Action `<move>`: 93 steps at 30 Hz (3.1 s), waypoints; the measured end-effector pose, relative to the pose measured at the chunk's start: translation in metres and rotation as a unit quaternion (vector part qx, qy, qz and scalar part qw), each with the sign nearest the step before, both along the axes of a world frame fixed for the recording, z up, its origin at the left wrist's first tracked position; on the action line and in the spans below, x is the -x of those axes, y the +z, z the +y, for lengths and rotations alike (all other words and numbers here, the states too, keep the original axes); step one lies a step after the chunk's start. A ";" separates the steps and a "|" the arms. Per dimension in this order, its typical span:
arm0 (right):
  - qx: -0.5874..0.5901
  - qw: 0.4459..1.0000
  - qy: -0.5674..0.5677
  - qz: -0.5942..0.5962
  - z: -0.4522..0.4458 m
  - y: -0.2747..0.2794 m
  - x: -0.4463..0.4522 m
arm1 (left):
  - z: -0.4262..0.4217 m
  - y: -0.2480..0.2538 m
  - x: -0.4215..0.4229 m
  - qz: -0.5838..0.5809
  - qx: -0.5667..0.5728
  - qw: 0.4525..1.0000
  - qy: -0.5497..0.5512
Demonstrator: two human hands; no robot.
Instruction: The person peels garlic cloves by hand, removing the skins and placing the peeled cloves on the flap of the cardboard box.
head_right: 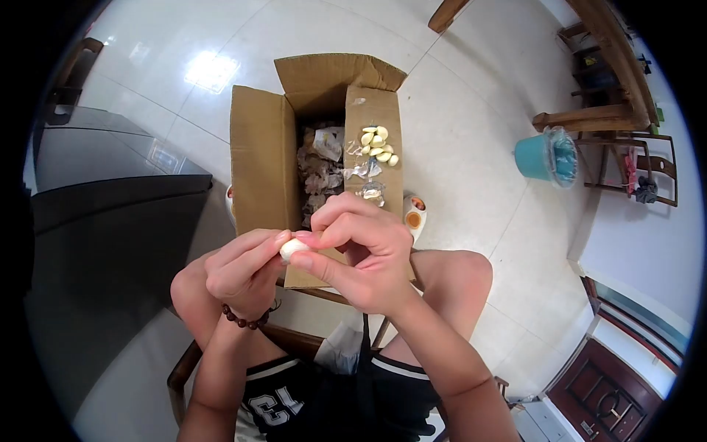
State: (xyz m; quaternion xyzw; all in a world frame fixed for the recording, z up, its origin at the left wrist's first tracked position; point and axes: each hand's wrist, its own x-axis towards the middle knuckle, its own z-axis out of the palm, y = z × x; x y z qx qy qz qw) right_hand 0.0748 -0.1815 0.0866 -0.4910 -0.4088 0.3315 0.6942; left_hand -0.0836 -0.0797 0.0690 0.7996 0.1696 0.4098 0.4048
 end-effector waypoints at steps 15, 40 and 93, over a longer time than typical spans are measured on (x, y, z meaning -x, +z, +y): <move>0.101 0.992 0.014 -0.071 0.000 0.018 -0.022 | 0.019 -0.006 -0.013 -0.033 -0.014 0.997 -0.065; 0.191 0.974 0.039 -0.118 0.001 0.029 -0.027 | 0.023 -0.003 -0.010 0.016 -0.042 0.997 -0.062; 0.087 0.993 -0.028 -0.078 0.012 -0.033 -0.012 | 0.022 -0.012 -0.006 0.092 0.261 0.960 -0.052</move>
